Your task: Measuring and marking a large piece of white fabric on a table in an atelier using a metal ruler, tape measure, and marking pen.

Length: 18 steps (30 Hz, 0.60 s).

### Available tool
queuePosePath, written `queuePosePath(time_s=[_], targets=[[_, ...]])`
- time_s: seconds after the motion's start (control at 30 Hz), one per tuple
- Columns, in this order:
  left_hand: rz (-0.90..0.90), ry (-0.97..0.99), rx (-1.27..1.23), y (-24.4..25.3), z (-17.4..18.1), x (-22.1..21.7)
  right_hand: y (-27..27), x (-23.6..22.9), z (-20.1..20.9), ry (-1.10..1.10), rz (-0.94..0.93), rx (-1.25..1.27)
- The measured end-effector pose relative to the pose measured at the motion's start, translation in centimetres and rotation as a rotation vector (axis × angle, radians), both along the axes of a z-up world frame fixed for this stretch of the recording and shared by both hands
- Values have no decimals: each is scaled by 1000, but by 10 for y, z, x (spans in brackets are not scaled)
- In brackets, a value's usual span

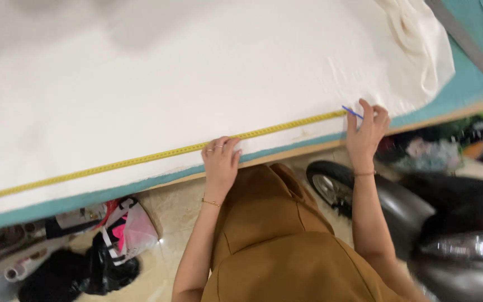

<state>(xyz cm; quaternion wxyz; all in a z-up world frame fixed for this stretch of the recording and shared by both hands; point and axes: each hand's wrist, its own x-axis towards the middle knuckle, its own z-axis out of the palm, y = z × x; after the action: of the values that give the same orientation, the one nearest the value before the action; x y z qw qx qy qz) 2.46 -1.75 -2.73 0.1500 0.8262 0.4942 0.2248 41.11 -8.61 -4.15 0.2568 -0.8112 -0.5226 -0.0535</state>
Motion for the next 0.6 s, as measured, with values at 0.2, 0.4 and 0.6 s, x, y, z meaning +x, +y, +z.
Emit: queuePosePath(time_s=[0.2, 0.4, 0.6], targets=[[27, -121, -7, -11, 14, -5, 54, -71, 48, 58, 253, -46], [82, -239, 113, -15, 16, -17, 127, -109, 19, -12, 522, -139], [219, -351, 121, -13, 38, -85, 169, -152, 11, -45, 586, -75]])
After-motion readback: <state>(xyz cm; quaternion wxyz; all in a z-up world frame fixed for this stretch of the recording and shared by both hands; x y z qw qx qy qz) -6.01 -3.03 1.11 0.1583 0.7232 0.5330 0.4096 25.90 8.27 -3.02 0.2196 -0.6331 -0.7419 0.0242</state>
